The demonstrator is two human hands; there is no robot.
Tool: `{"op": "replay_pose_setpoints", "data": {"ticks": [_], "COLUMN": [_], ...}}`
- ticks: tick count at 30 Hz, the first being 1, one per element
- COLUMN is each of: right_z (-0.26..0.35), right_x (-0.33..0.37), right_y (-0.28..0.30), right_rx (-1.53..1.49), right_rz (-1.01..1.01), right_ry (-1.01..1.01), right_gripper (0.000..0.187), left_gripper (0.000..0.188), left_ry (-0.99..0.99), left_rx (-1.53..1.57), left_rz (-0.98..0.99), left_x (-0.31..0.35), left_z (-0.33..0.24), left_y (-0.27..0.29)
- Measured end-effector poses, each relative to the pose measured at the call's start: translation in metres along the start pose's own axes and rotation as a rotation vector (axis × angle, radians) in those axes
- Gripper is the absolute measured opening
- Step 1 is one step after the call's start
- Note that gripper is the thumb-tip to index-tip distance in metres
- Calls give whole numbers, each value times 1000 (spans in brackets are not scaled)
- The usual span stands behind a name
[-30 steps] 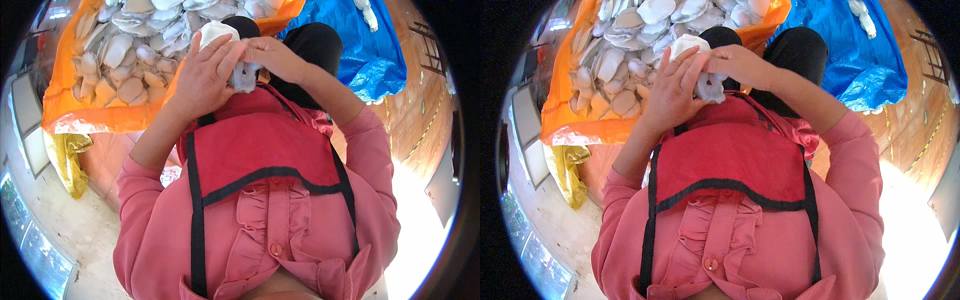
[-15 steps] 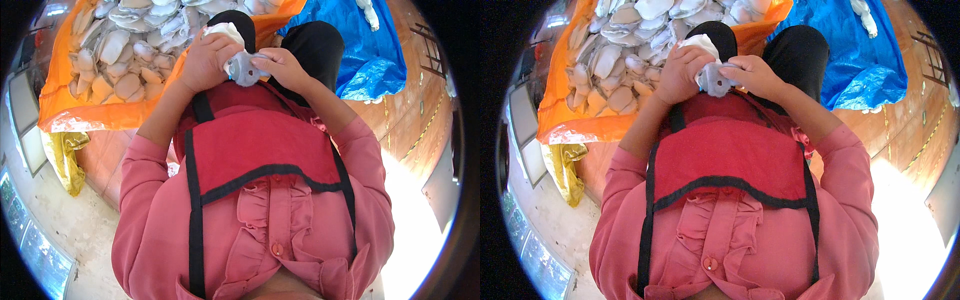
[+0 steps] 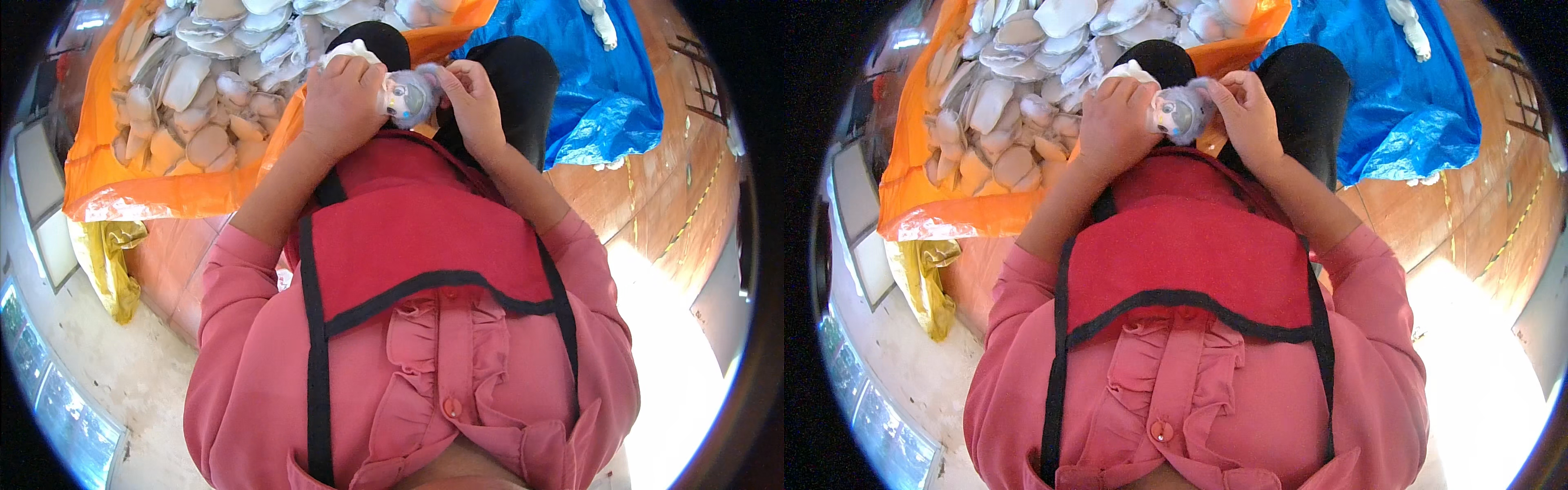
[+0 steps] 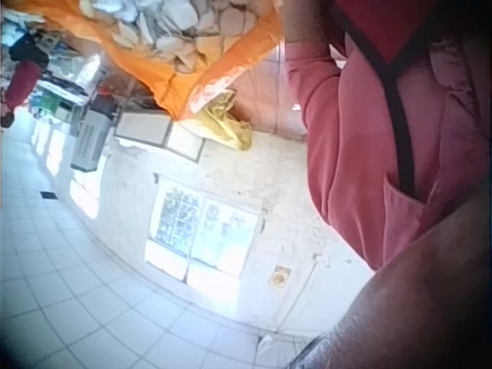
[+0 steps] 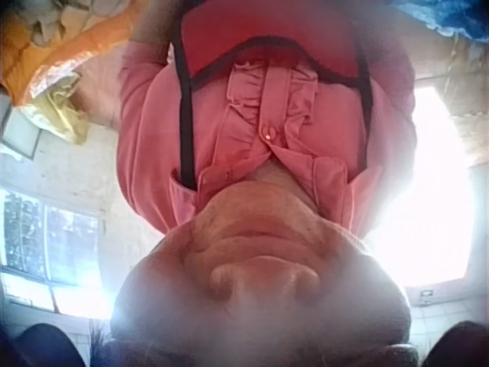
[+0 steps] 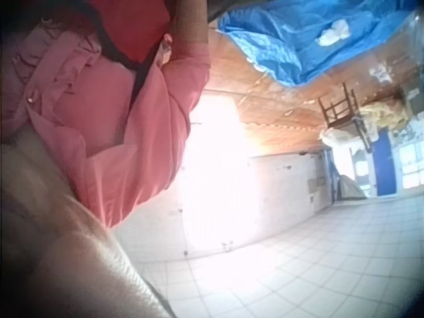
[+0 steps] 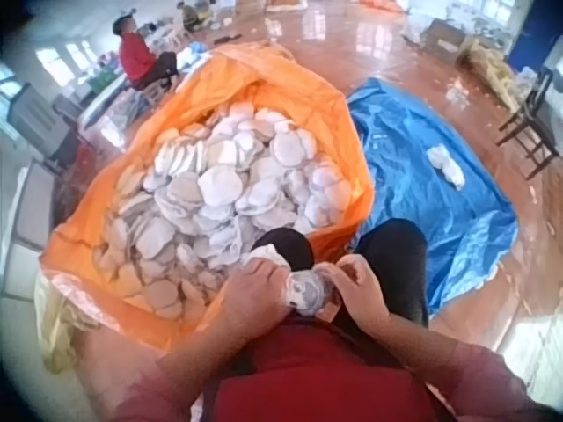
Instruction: The person sits on the floor and repeatedly stuffs white fabric pieces into a sock, then places the filled sock into a blue bag. The person continues this process with multiple socks throughout the clip.
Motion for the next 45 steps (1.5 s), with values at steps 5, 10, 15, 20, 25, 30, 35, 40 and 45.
{"op": "replay_pose_setpoints", "data": {"ticks": [5,10,15,20,25,30,35,40,45], "right_z": [20,15,23,-2,-12,-21,-5,24,47], "right_x": [8,-6,-25,-53,-59,-65,-65,-53,-22], "right_y": [-26,-52,-55,-52,-53,-47,-34,-20,-16], "right_rx": [296,538,538,359,244,233,284,355,445], "right_rz": [-102,-122,-90,-56,-87,-15,146,299,562], "right_ry": [320,466,534,339,158,6,40,443,664], "right_gripper": [21,24,27,33,38,40,40,30,53], "left_gripper": [27,21,25,42,47,59,63,58,50], "left_ry": [76,124,169,287,297,316,107,-83,227], "left_rx": [-158,-179,-38,148,361,484,713,432,651], "left_rz": [67,24,-115,-33,-101,54,113,198,285], "left_x": [-6,-11,-7,-7,-4,-3,1,-6,-11], "left_z": [-18,-22,-12,-3,10,16,27,33,38], "left_y": [5,1,-13,-16,-22,-16,5,24,35]}}
Point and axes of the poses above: each hand's wrist, its own x-axis away from the middle knuckle, its own y-axis out of the back of the hand, z = x × y, the point moved 3 cm from there along -x, towards the middle knuckle, and after that the axes turned 2 degrees about y, right-handed, at the moved point
